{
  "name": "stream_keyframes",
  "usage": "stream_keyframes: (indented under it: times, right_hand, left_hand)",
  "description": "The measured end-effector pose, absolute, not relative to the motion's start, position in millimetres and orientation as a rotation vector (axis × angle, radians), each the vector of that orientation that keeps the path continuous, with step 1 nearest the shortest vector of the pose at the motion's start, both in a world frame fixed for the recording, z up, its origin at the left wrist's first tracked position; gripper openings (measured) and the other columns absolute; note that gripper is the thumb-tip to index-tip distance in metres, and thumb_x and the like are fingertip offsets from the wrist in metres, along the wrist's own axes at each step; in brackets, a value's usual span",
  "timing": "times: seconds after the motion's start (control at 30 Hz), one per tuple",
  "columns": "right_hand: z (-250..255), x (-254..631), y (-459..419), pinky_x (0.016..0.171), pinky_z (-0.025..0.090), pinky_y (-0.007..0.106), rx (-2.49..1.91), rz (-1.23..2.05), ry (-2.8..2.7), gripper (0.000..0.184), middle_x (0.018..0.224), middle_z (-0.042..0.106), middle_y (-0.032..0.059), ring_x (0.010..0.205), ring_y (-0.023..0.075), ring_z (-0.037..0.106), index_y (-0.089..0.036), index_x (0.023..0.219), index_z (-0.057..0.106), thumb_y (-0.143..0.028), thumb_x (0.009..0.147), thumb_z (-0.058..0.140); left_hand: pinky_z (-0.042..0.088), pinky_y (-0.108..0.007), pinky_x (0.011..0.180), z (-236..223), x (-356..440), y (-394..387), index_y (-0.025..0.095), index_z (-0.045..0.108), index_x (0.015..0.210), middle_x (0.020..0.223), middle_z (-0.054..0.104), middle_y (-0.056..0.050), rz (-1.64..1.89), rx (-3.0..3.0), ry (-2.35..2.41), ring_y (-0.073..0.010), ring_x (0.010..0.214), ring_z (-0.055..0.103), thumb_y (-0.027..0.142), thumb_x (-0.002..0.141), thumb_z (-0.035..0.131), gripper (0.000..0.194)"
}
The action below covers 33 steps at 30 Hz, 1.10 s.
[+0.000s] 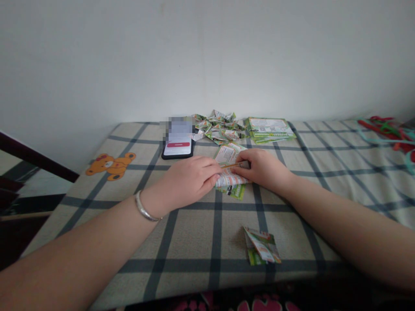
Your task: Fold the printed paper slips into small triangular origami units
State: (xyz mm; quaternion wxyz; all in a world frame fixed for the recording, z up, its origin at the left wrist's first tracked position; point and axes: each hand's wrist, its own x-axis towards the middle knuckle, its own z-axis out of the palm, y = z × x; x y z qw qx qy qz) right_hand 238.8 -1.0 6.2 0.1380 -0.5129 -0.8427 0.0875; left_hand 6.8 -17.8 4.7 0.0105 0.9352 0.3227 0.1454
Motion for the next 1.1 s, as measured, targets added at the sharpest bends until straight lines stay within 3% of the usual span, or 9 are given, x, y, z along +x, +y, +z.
stream_keyframes:
  times: [0.3, 0.6, 0.87, 1.1]
  right_hand:
    - [5.4, 239.8, 1.7, 0.061, 0.033, 0.026, -1.518, 0.198, -2.415, 0.02, 0.081, 0.067, 0.0034, 0.071, 0.0158, 0.055, -0.02, 0.082, 0.063, -0.037, 0.088, 0.056]
    - [2.4, 239.6, 4.1, 0.067, 0.038, 0.027, -1.472, 0.092, -2.411, 0.016, 0.09, 0.067, 0.0036, 0.08, 0.0176, 0.058, -0.02, 0.092, 0.065, -0.034, 0.089, 0.057]
    - [-1.2, 241.3, 7.5, 0.08, 0.043, 0.033, -1.32, 0.026, -2.434, 0.03, 0.096, 0.063, 0.0069, 0.092, 0.0228, 0.058, -0.019, 0.091, 0.065, -0.048, 0.085, 0.065]
    - [-2.5, 242.2, 8.8, 0.08, 0.042, 0.035, -1.251, -0.06, -2.516, 0.032, 0.097, 0.064, 0.0078, 0.091, 0.024, 0.057, -0.017, 0.091, 0.064, -0.047, 0.081, 0.07]
  left_hand:
    - [0.05, -0.042, 0.095, -0.6, 11.7, -15.6, 0.014, 0.069, 0.107, 0.111, 0.068, -0.009, 0.573, 2.864, 1.121, -0.0226, 0.105, 0.06, 0.027, 0.098, 0.042, 0.031]
    - [0.047, -0.043, 0.099, -0.8, 16.1, -17.9, 0.012, 0.064, 0.114, 0.114, 0.065, -0.01, 0.522, 2.875, 1.215, -0.0239, 0.109, 0.056, 0.023, 0.095, 0.049, 0.027]
    - [0.046, -0.044, 0.093, 1.4, 17.9, -17.8, 0.014, 0.065, 0.116, 0.106, 0.063, -0.009, 0.48, 2.877, 1.366, -0.0259, 0.102, 0.054, 0.027, 0.092, 0.054, 0.03]
    - [0.045, -0.045, 0.094, -1.0, 19.4, -19.1, 0.012, 0.064, 0.108, 0.103, 0.062, -0.01, 0.519, 2.827, 1.46, -0.027, 0.101, 0.053, 0.029, 0.093, 0.051, 0.026]
